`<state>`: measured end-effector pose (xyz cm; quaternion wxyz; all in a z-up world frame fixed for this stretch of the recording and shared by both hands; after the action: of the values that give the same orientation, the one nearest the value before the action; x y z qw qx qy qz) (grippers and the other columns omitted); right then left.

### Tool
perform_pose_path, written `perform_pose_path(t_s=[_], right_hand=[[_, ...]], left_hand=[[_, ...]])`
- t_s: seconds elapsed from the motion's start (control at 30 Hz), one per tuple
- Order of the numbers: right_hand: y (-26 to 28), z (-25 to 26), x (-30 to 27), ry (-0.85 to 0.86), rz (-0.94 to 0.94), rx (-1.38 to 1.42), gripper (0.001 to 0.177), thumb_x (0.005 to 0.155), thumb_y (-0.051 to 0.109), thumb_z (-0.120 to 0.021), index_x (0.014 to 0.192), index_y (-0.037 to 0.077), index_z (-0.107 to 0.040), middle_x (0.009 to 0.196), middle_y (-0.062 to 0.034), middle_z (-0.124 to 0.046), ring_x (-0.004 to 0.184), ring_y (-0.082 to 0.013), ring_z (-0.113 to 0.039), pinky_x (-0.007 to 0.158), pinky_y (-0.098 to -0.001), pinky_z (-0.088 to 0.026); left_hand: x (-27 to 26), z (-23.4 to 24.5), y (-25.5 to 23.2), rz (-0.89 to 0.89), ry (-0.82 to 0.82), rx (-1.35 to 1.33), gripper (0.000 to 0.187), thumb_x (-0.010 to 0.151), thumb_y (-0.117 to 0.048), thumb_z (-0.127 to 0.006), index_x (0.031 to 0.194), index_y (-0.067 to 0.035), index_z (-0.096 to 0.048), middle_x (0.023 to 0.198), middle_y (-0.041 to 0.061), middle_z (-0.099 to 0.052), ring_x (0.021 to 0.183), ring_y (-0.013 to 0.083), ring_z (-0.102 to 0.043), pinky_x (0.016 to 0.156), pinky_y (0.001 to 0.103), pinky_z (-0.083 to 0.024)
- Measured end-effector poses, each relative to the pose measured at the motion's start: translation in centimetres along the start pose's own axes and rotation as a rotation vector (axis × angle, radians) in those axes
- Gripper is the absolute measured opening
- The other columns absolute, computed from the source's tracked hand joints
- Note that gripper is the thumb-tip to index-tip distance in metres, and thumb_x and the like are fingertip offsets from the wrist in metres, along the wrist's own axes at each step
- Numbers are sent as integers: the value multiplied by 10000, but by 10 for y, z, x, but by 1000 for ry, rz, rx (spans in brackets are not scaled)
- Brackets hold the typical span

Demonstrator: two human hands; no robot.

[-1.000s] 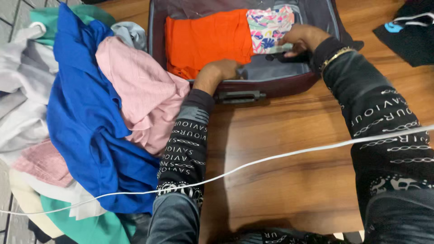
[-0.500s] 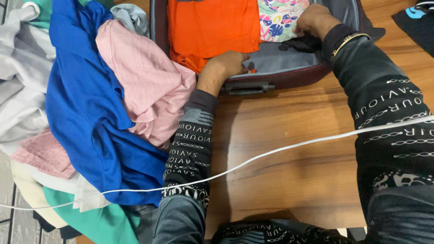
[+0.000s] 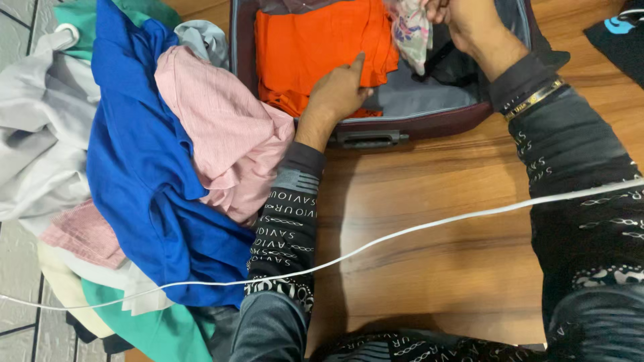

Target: The person picks up, folds, and organizes various items of clothing including a white shirt, a beige cloth, a green garment, and a pink shirt, then places them into a suitcase.

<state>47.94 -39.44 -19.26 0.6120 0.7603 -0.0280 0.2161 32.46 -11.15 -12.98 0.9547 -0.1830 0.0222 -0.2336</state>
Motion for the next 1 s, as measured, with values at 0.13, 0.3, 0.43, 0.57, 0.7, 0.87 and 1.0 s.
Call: perform_pose_path(t_s=[0.13,0.3,0.43,0.57,0.7,0.87,1.0], right_hand=[[78,-66,-34,-50,87,23,314,1186,213,-548,935,59,-657,788,-66,-650,654,-128,-575,589,-261,-420],[172,-153,-67,16,172,192,170,1161,83,-620,1007,30,-669,863,-57,-674,754,-131,-644,702,-262,-508],[222,-205,-79,126,228,163,100,1159,65,-619,1121,2,-686,1001,-52,-715,921,-135,-709,848,-283,-578],[256,-248,-92,196,346,0,100,1182,88,-637,1206,-7,-653,1089,-35,-697,997,-97,-673,911,-266,-564],[286,-277,-110,287,522,-165,145,1164,83,-620,1268,-14,-595,1210,-45,-680,1130,-102,-658,1023,-257,-541],[300,-268,-124,161,588,-312,115,1157,74,-672,1202,-17,-618,1115,-54,-680,1037,-108,-656,962,-248,-537],[306,-261,-139,53,618,-465,187,1132,51,-778,1098,-40,-620,1006,-101,-676,864,-118,-611,783,-240,-492]], left_hand=[[-12,46,-23,-238,-433,-222,893,996,-372,-740,1615,-45,-186,1289,274,-663,1120,428,-684,938,483,-549],[-49,93,-33,-255,-646,-676,859,1083,-384,-673,1681,-99,-127,1409,179,-673,1122,274,-774,993,425,-644],[-77,124,-51,-364,-677,-1199,1114,918,-471,-766,1647,-144,10,1472,237,-497,1220,326,-608,1068,456,-510],[-126,152,-104,-319,-965,-178,1207,813,-400,-917,1607,-137,-47,1557,240,-307,1419,416,-420,1202,470,-370],[-169,166,-124,-126,-1136,71,872,853,-93,-769,1569,-127,-272,1471,214,-379,1331,389,-475,1067,425,-421],[-196,175,-121,-82,-1203,80,393,889,42,-680,1257,-67,-596,1199,148,-585,1073,324,-591,913,407,-490],[-199,171,-94,-101,-1039,-306,137,1007,37,-586,1128,-18,-622,1033,95,-649,927,226,-640,835,313,-513]])
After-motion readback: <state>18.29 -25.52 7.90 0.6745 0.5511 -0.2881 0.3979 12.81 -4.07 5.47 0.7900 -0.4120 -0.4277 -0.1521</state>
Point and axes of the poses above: each hand's wrist, its own x-axis towards the middle knuckle, its own z-axis out of the back of the hand, y = z × x, the point moved 6 cm from there along x, towards the middle knuckle
